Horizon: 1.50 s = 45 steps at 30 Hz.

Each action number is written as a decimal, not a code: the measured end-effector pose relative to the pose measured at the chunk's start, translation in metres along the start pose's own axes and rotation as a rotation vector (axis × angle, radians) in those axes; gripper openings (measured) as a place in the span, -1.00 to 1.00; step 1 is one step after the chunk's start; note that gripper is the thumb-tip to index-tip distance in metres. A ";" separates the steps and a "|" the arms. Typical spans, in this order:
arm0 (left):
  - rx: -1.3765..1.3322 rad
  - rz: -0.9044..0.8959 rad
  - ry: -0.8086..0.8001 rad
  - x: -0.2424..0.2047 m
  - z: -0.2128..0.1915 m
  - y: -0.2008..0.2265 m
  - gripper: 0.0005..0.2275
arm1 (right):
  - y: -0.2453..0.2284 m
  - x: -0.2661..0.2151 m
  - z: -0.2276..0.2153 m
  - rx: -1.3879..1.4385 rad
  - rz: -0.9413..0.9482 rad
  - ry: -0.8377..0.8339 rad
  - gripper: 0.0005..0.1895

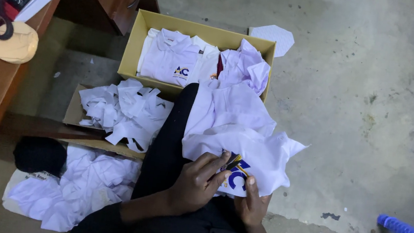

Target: Cutting excess fabric and marking a specific spot on white t-shirts with a blue marker

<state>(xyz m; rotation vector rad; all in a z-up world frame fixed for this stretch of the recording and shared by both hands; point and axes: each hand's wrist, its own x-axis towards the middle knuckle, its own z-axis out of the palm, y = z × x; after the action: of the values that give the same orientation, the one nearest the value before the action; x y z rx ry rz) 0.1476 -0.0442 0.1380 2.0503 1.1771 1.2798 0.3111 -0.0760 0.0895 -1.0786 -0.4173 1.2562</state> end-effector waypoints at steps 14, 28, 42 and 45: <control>0.005 0.101 -0.056 0.004 -0.004 0.002 -0.64 | 0.009 0.003 -0.004 0.113 -0.122 -0.064 -0.44; 0.126 0.222 0.080 -0.006 0.020 -0.009 -0.64 | 0.016 0.003 -0.012 -0.128 -0.091 0.062 -0.49; 0.053 0.127 0.122 -0.006 0.015 -0.009 -0.67 | 0.018 0.003 -0.006 0.100 -0.007 0.085 -0.30; 0.075 0.185 0.120 -0.004 0.014 -0.009 -0.69 | 0.016 0.001 -0.003 0.164 0.000 0.036 -0.20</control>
<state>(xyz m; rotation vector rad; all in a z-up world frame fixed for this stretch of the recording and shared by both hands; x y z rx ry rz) 0.1554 -0.0417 0.1222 2.2063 1.1228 1.4846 0.3048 -0.0775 0.0749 -0.9600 -0.2812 1.2464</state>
